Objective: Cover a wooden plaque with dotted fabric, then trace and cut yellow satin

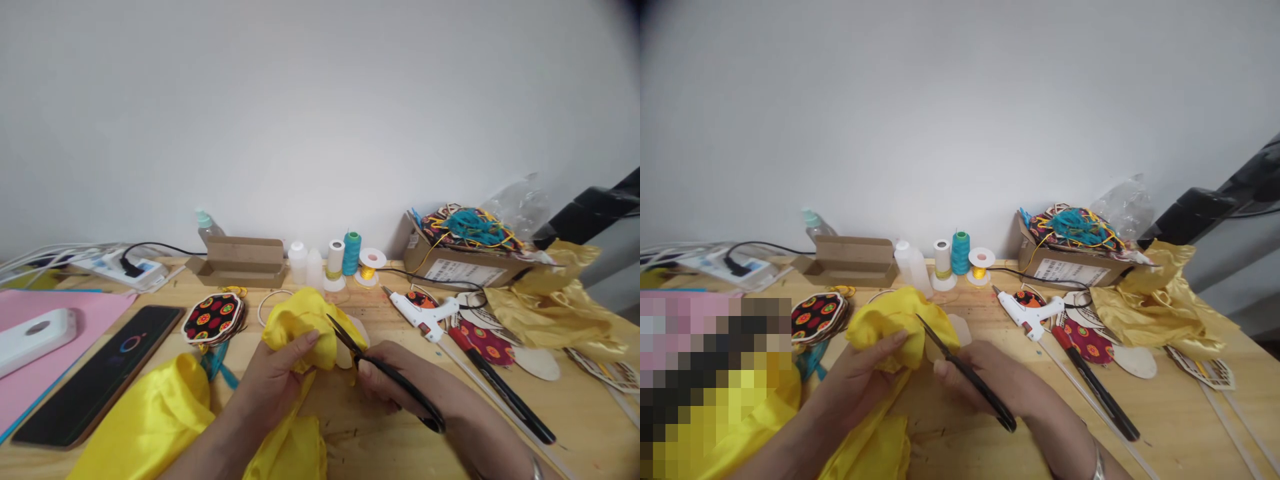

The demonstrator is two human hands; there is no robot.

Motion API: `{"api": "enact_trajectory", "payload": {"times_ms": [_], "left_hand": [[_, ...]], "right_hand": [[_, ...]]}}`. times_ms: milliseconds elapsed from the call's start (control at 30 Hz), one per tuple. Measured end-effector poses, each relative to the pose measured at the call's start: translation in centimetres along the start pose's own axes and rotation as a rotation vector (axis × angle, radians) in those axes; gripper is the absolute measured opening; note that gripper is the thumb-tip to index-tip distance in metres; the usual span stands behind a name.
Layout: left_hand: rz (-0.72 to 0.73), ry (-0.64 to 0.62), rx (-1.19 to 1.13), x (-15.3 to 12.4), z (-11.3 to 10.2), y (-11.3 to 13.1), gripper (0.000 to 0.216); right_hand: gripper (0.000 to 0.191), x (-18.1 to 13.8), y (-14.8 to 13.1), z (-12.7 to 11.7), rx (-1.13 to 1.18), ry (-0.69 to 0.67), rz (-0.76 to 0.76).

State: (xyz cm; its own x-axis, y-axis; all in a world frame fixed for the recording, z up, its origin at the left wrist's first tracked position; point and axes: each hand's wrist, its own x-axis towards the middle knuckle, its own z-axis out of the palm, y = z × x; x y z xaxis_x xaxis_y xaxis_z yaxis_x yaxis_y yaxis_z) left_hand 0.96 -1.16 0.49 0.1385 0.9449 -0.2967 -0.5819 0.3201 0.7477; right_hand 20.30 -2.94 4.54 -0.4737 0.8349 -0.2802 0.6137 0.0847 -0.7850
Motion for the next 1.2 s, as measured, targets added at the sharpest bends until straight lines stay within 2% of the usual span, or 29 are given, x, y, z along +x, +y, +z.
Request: {"api": "enact_trajectory", "payload": {"times_ms": [233,433,733,1067,1200], "left_hand": [[0.008,-0.025,0.007,0.0,-0.2,-0.2,0.017],[0.025,-0.040,0.028,0.1,-0.4,-0.4,0.015],[-0.003,-0.088,0.049,0.0,-0.2,-0.4,0.015],[-0.004,-0.086,0.036,0.0,-0.4,-0.5,0.017],[0.013,-0.073,0.028,0.2,-0.3,-0.5,0.017]], "right_hand": [[0.047,0.4,0.2,0.1,-0.014,-0.011,-0.011],[0.055,0.4,0.2,0.5,0.036,0.008,-0.017],[0.049,0.2,-0.6,0.3,-0.004,0.011,0.047],[0.049,0.2,0.0,0.5,-0.011,0.087,-0.062],[0.053,0.9,0.6,0.1,0.046,-0.062,-0.032]]}}
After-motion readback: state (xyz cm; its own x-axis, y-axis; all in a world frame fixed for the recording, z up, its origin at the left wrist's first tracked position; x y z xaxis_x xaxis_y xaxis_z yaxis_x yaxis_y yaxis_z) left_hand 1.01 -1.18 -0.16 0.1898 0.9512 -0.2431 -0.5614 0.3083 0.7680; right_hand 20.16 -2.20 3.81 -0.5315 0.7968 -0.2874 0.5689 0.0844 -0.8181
